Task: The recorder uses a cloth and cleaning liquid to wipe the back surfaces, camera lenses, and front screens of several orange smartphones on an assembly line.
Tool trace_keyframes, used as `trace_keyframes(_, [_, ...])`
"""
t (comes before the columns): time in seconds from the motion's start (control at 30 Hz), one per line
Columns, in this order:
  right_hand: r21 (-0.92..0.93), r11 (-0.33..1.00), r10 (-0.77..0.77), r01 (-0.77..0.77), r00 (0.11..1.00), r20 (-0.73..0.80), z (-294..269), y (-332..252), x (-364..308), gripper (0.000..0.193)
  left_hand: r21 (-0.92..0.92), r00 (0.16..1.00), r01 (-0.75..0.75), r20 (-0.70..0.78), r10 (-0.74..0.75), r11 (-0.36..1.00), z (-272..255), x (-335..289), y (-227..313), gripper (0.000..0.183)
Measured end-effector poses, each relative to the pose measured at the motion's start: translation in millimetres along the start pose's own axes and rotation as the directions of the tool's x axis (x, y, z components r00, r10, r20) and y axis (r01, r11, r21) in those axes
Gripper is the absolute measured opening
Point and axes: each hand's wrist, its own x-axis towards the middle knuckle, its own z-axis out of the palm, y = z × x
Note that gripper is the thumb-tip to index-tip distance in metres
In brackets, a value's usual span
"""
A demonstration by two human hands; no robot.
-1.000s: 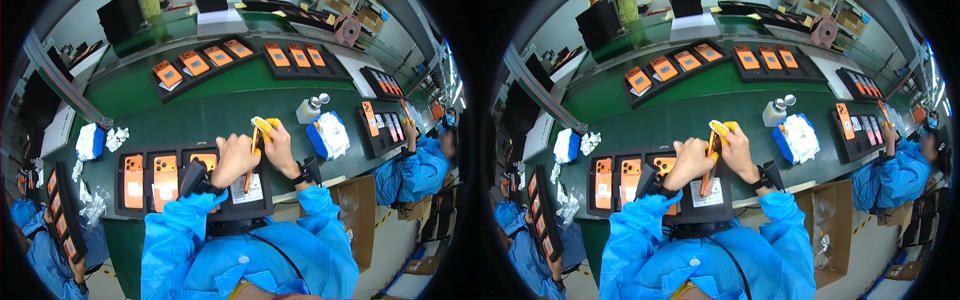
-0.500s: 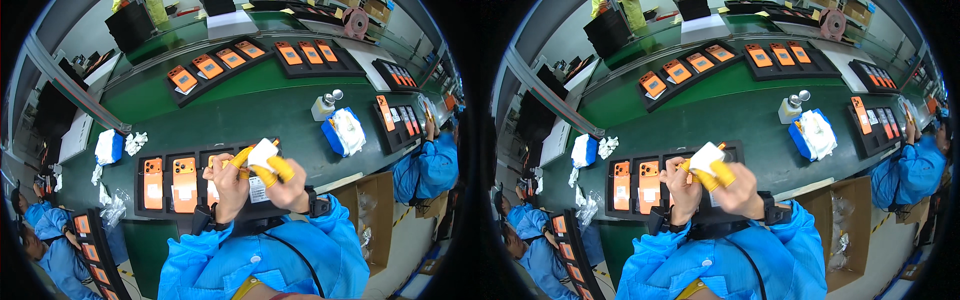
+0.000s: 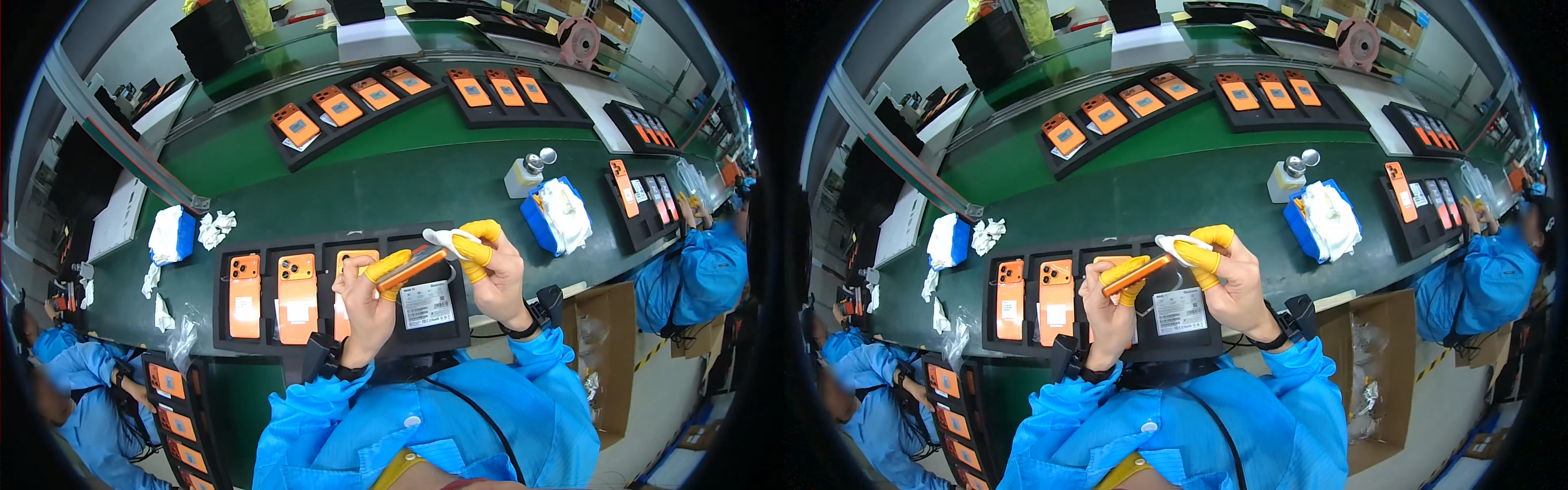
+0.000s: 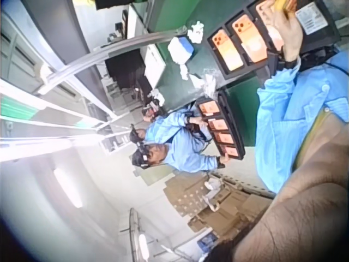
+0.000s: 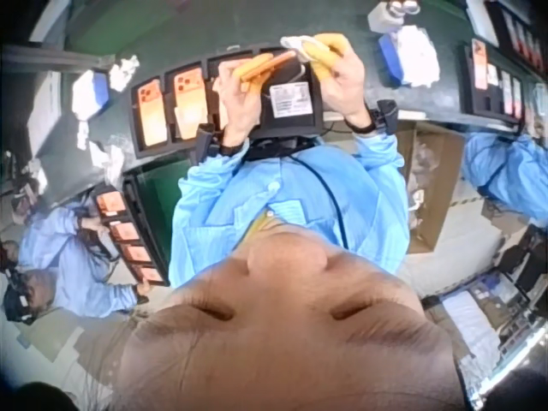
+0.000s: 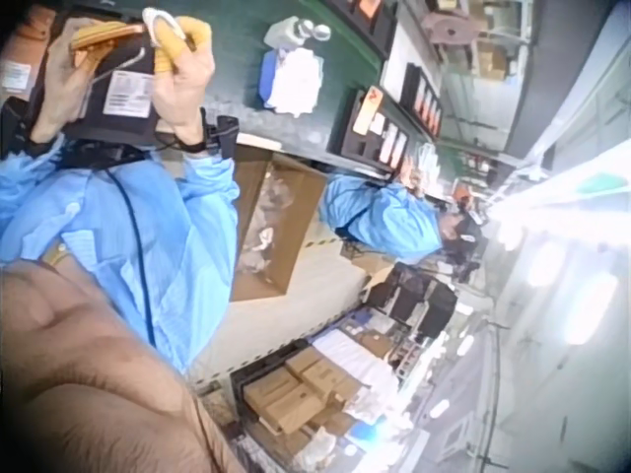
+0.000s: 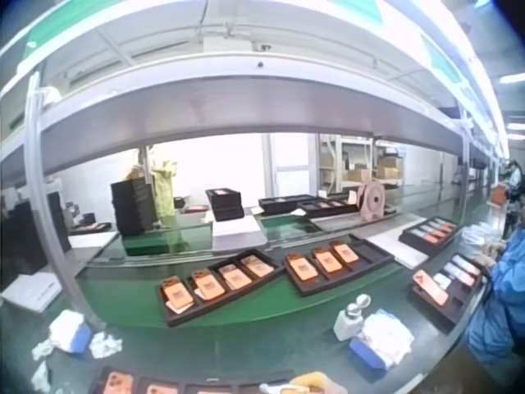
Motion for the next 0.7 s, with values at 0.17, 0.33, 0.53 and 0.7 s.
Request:
trace_keyframes(0.17, [0.113, 0.992, 0.057, -0.062, 0.997, 0.049, 1, 3, -1, 0.023, -0.219, 0.992, 0.126, 0.039, -0.12, 0.968, 10, -9, -14, 0.021])
trace_keyframes(0.33, [0.162, 0.982, 0.088, -0.094, 0.995, 0.044, 3, 3, -2, 0.03, -0.301, 0.975, 0.219, 0.115, -0.192, 0.928, 8, -13, -18, 0.022])
trace_keyframes(0.53, [0.1, 0.995, 0.01, -0.016, 0.998, 0.054, 5, -9, 9, 0.031, -0.675, 0.688, 0.719, 0.658, -0.306, 0.164, -2, -6, -5, 0.04])
trace_keyframes(0.7, [0.052, 0.998, -0.032, 0.029, 0.998, 0.055, 9, -5, 24, 0.032, -0.562, 0.559, 0.799, 0.825, -0.078, -0.213, -6, -3, 1, 0.036])
